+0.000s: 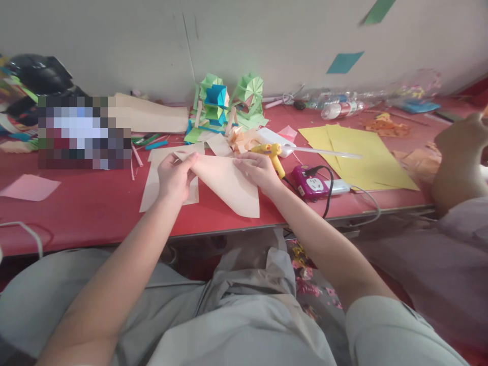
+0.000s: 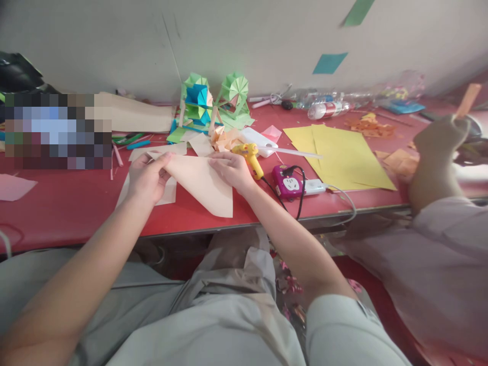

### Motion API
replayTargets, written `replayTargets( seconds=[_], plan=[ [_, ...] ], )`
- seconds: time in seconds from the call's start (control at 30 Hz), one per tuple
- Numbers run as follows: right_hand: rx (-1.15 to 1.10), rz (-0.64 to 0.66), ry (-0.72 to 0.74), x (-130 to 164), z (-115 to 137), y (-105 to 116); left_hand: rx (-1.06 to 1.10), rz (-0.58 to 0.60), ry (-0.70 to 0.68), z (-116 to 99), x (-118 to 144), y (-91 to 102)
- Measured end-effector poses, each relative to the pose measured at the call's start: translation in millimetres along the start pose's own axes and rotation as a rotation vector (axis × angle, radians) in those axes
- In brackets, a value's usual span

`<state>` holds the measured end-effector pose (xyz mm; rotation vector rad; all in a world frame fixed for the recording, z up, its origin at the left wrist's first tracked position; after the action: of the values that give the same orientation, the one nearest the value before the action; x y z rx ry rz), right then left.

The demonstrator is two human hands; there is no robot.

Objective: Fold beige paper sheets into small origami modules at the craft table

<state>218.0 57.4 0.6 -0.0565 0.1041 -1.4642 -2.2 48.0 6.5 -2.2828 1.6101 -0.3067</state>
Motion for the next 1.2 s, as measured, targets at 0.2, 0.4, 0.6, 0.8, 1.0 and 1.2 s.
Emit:
replayTargets(
  seconds=[0.2,0.4,0.6,0.8,1.0,1.2],
  plan=[
    [0.03,-0.022,0.034,-0.3,1.4,2.8,-0.022,0.058,0.0,-3.1,-3.0,1.8],
    [0.067,-0.016,0.026,-1.3,0.2,4.8,-0.092,0.059,-0.013,-7.4,-11.4,11.4],
    [0.045,-0.021,0.017,-1.9,-0.9,6.4,-0.19,0.109,-0.032,-19.2,-19.7,21.5],
    [0.073,-0.008,0.023,-3.9,-2.4,5.9,-0.345,0.137,-0.121,-32.0,-25.6,29.7],
    [0.112,0.001,0.056,-8.4,-5.1,5.8,-0.352,0.168,-0.118,-29.6,-29.2,30.3],
    [0.073,-0.058,0.058,-4.3,-1.5,7.7,-0.183,0.245,0.057,-17.2,-16.3,12.7]
  ],
)
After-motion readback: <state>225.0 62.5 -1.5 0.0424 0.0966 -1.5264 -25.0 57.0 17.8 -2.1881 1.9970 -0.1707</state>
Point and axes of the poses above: each hand's wrist, its own x-axis away from the middle knuckle, its own y-axis out of the back of the hand, z = x × y, the point moved 5 cm from there along -x, towards the middle knuckle, and after that the axes turned 1 degree about -z, right-handed, at the moved point
